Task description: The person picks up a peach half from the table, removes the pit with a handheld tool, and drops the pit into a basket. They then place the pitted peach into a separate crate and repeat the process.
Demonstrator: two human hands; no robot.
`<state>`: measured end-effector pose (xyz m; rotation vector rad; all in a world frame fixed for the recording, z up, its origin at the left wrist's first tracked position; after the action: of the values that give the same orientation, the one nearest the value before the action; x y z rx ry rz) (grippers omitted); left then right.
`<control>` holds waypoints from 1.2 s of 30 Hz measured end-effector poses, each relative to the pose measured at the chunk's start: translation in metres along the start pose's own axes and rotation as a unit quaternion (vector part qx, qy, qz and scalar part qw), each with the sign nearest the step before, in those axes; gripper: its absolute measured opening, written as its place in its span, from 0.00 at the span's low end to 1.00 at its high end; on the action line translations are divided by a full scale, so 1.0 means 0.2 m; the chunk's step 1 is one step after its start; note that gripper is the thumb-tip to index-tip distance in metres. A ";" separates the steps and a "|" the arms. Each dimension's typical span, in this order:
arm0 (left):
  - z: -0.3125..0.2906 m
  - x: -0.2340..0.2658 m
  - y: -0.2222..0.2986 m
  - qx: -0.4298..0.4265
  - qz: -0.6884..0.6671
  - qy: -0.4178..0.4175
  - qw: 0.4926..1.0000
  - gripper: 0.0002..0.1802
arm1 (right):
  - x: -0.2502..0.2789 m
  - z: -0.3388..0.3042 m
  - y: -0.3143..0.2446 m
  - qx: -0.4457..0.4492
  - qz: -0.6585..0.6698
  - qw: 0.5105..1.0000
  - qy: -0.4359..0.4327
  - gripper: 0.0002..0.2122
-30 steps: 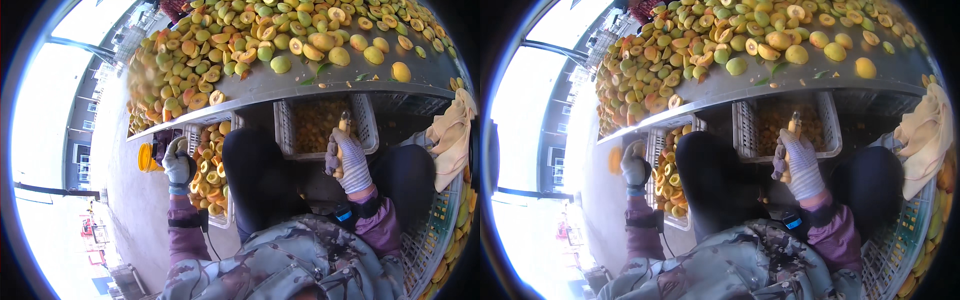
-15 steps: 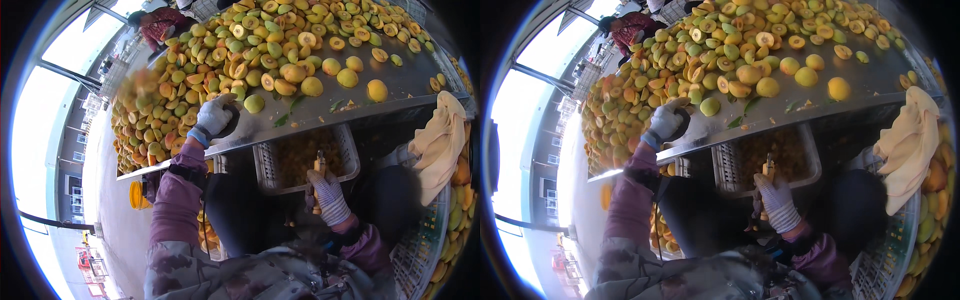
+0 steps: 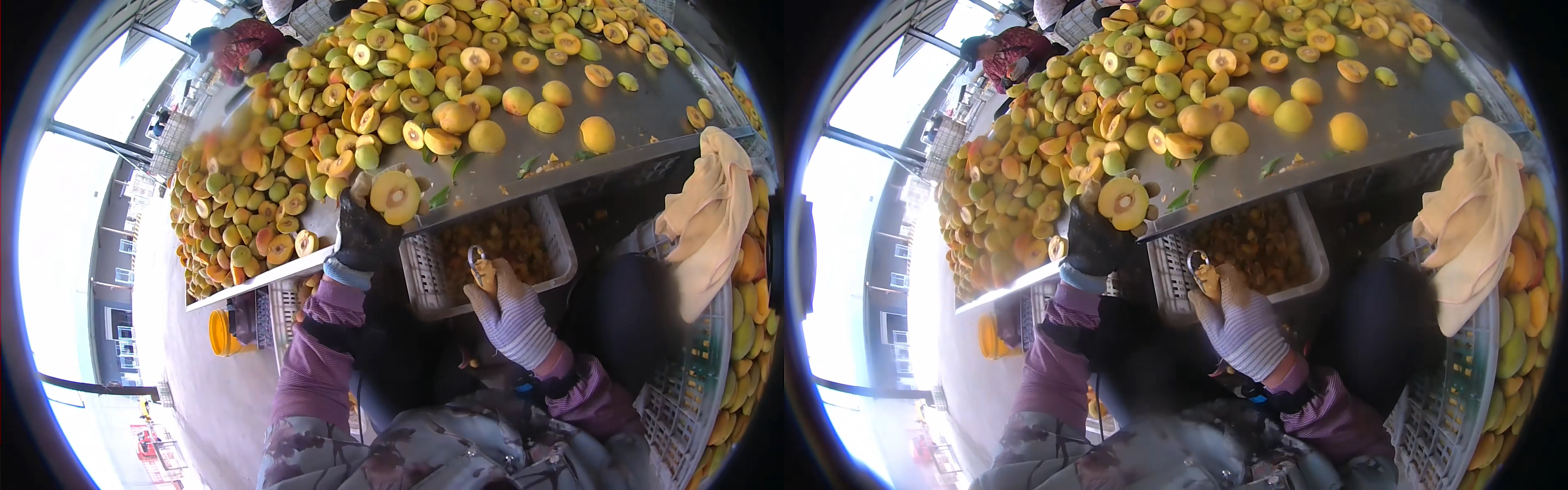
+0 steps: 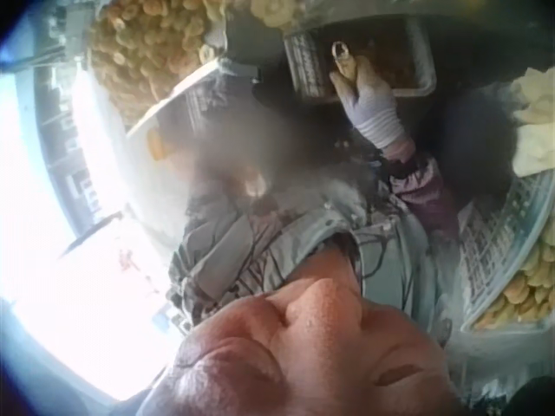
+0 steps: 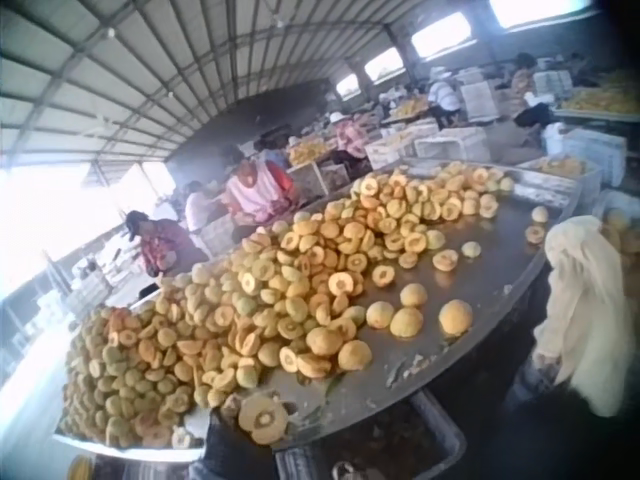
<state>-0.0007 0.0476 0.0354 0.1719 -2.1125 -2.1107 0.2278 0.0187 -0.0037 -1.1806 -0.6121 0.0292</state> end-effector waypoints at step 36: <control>-0.17 -0.34 -0.28 0.152 -0.230 -0.011 0.961 0.31 | -0.17 0.02 0.05 -0.042 0.000 0.989 -0.142 0.13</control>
<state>0.0717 0.0263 -0.0228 0.7440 -2.6030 -1.9805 0.2008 0.0159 -0.0263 -1.2678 -0.8714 0.1757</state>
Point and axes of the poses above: each hand's wrist, its own z-axis towards the middle knuckle, its own x-axis out of the back of the hand, y = z × x, the point moved 5 cm from there along z, towards the middle knuckle, and after that the axes turned 9 degrees about -z, right-handed, at the moved point
